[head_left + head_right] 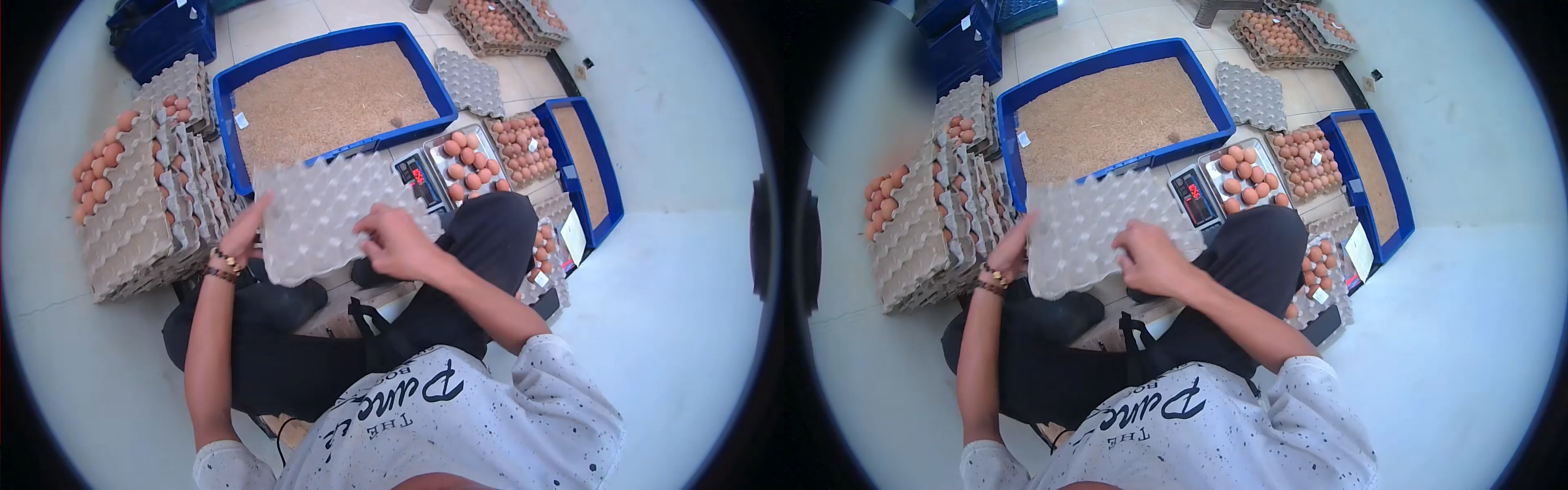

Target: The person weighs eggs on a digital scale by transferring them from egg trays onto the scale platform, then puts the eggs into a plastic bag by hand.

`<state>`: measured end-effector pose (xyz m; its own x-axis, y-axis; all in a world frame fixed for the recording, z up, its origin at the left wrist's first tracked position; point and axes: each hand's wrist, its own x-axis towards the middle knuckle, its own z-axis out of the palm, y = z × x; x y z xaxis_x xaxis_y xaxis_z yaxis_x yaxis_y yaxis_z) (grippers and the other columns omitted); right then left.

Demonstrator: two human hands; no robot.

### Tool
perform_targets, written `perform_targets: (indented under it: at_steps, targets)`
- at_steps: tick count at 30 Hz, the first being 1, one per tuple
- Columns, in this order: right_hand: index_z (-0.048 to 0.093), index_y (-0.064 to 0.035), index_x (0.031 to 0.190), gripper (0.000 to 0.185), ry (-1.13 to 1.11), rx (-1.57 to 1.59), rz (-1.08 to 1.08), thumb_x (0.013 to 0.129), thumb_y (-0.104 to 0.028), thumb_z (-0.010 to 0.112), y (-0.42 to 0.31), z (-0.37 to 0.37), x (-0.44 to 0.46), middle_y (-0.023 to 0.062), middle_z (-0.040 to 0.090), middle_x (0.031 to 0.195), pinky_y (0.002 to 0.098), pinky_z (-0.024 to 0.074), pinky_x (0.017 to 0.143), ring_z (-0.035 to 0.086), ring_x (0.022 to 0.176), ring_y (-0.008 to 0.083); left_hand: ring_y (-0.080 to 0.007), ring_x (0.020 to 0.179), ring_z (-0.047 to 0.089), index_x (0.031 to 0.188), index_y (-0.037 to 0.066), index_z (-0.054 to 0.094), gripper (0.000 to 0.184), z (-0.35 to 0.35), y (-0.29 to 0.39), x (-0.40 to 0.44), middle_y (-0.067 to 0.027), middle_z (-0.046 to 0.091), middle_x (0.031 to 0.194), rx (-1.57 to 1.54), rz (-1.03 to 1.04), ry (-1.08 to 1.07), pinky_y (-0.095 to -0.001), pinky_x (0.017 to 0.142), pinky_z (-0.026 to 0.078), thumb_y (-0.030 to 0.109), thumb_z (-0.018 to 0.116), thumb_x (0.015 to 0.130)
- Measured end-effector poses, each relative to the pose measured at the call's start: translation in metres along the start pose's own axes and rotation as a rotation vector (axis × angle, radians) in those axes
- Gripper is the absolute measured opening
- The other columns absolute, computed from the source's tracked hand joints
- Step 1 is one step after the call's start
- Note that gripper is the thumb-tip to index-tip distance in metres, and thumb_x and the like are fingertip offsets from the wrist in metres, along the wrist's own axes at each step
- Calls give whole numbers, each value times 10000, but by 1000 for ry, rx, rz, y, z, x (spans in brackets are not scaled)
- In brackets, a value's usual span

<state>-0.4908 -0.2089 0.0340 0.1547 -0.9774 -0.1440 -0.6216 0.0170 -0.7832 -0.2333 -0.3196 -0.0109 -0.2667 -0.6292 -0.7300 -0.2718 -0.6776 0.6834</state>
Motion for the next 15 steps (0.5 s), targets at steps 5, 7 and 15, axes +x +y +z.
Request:
perform_targets:
  at_steps: [5,7,15]
  targets:
    - [669,38,875,217,-97,-160,-77,688,-35,587,22,79,-5,233,601,880,442,493,791,605,866,396,-294,947,618,1262,-99,468,772,-14,-65,41,-196,610,1121,332,-62,59,-363,813,499,457,682,770]
    - [663,43,848,197,-100,-199,-51,681,-28,587,43,101,9,240,606,894,452,493,798,605,884,401,-304,949,621,1272,-108,437,848,-33,-114,98,-202,609,1123,516,-125,211,-382,823,503,472,727,725]
    - [635,42,865,263,-235,-382,78,614,-4,700,80,144,29,232,588,1014,437,525,819,616,930,400,-356,1167,531,1364,-50,315,1145,-19,-175,162,-233,514,1289,358,34,375,-411,977,444,533,838,528]
